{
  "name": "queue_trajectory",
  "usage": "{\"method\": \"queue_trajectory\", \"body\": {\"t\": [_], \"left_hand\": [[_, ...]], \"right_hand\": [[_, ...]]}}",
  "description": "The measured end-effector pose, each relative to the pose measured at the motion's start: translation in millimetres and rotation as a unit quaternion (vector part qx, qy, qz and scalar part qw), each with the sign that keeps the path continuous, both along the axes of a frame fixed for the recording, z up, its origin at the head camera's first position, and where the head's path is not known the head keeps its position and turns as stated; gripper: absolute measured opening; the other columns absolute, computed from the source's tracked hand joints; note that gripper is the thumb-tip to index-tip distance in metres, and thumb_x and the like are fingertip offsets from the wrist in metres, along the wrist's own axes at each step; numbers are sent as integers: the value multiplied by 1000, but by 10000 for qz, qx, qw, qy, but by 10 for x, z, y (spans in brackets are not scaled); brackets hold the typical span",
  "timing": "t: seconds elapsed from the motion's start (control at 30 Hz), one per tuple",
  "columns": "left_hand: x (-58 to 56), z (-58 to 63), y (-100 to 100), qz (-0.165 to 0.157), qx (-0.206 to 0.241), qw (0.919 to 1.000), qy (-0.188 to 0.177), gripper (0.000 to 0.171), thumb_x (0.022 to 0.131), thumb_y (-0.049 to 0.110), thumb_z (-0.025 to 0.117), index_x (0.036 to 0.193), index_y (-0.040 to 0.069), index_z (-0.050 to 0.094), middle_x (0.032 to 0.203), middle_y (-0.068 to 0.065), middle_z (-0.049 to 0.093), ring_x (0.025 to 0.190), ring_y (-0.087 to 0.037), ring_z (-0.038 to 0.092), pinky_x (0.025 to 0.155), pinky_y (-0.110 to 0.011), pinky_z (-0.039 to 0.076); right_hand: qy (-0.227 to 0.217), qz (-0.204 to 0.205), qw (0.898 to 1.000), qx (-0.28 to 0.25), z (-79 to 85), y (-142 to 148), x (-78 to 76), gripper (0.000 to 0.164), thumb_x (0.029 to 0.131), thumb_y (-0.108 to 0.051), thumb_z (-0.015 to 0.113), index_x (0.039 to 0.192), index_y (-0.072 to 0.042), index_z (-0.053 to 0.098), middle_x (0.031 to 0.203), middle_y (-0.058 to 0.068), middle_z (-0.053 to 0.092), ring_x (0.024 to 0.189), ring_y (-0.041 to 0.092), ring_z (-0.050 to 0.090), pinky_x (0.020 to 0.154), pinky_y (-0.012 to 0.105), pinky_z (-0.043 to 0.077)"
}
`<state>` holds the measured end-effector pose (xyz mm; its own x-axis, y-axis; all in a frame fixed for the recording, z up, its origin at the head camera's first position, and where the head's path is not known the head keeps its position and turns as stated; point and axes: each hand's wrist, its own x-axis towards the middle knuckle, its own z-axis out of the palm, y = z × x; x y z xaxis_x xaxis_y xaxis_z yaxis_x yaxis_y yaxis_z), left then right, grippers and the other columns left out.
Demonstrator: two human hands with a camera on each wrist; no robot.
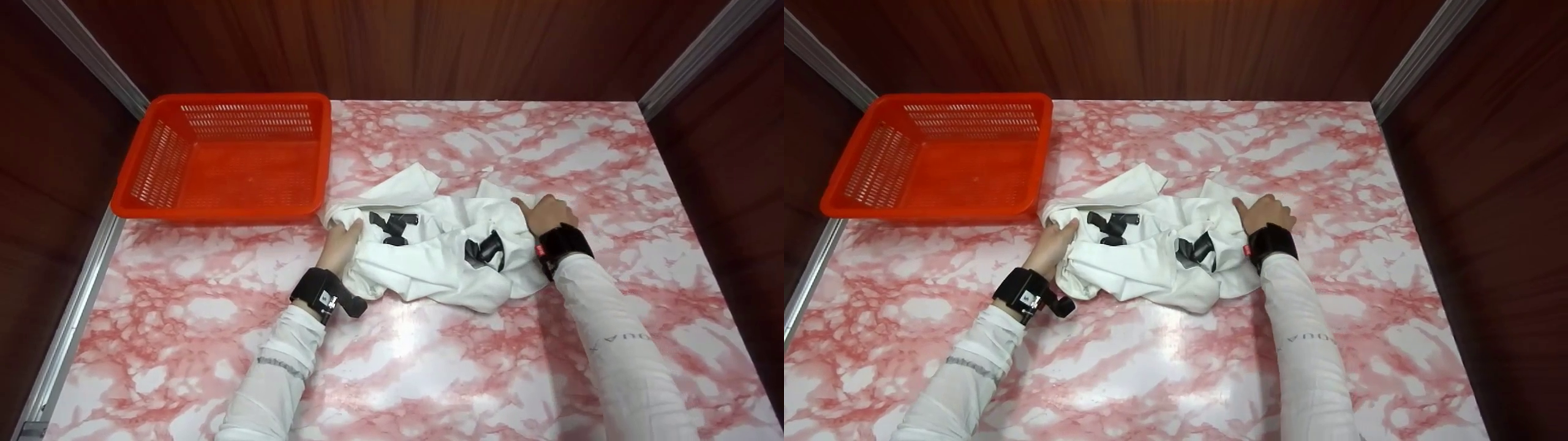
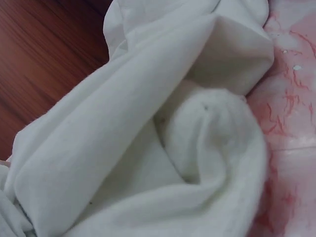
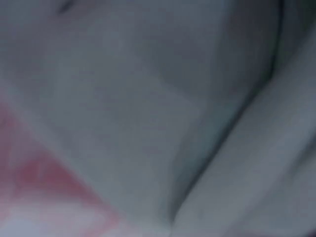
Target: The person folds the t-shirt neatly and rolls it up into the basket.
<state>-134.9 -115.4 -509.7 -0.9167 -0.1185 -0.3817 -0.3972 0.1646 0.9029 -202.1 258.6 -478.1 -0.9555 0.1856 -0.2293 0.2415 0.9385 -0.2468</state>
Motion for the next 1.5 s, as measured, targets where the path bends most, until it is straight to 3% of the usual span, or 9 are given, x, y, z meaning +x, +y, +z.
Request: {"method": "queue_trajectory", "body": {"t": [0.1, 0.23, 0.4, 0.53, 0.73, 0.97, 1.17, 1.33, 1.5], "left_hand": [[-4, -10, -2, 62, 47, 9999, 66, 67, 98, 35, 45, 145, -7, 25, 153, -22, 23, 143, -29, 18, 116, -37, 14], [-40, -17, -10, 237, 251, 9992, 209, 69, 95, 36, 51, 143, -9, 29, 149, -23, 31, 139, -28, 28, 114, -36, 22], [-96, -3, -55, 445, 371, 9983, 96, 76, 94, 36, 53, 145, -10, 20, 153, -23, 21, 142, -28, 20, 116, -34, 16], [-135, 59, -89, 237, 191, 9995, -32, 72, 98, 35, 45, 146, -9, 15, 155, -23, 15, 144, -28, 13, 117, -35, 12], [-192, 209, -189, 38, -190, 9997, 131, 67, 100, 36, 38, 147, -7, 16, 155, -19, 15, 144, -24, 12, 117, -32, 11], [-200, 275, -305, -155, -314, 9993, -135, 67, 100, 42, 35, 151, 4, 13, 157, -13, 13, 145, -22, 12, 117, -33, 11], [-194, 200, -352, -423, -721, 9964, 113, 64, 100, 41, 35, 152, 11, 14, 156, -13, 18, 143, -23, 18, 116, -34, 14], [-154, 129, -322, -876, -1689, 9810, 368, 62, 102, 33, 33, 149, -3, 14, 153, -21, 22, 142, -30, 20, 116, -37, 16], [-81, 22, -249, -877, -2972, 9501, 352, 60, 100, 29, 41, 143, -10, 27, 135, -29, 46, 124, -40, 46, 105, -46, 35]], "right_hand": [[-24, -10, 9999, 106, -53, -121, -31, 57, 94, -37, 39, 117, 14, 50, 115, 38, 55, 102, 52, 56, 83, 60, 46], [448, 578, 9973, 72, -114, -176, -44, 31, 89, -8, 36, 102, 11, 57, 104, 39, 59, 95, 54, 58, 77, 61, 48], [1557, 914, 9781, -1030, -124, -132, -42, 25, 91, -14, 47, 93, 10, 57, 94, 38, 60, 90, 55, 57, 77, 59, 44], [2032, 449, 9613, -1804, 21, -17, -38, 29, 94, -22, 48, 88, 6, 56, 81, 26, 58, 80, 42, 57, 72, 46, 42], [2078, -406, 9590, -1884, 387, 372, -49, 35, 95, -31, 42, 91, 1, 57, 76, 11, 56, 79, 28, 52, 68, 28, 37], [2156, -1180, 9530, -1772, 609, 967, -46, 38, 95, -39, 40, 94, -4, 55, 101, 25, 53, 96, 34, 49, 82, 38, 38], [2569, -1716, 9356, -1710, 479, 1330, -16, 38, 95, -36, 39, 91, 0, 50, 107, 28, 53, 104, 43, 49, 92, 48, 35], [2215, -1746, 9488, -1422, 211, 1391, 59, 51, 97, -35, 36, 106, 14, 46, 116, 40, 50, 113, 55, 44, 98, 54, 33], [1486, -1558, 9692, -1197, 20, 1370, 167, 56, 97, -35, 36, 112, 18, 43, 117, 45, 45, 115, 58, 40, 100, 56, 31]]}}
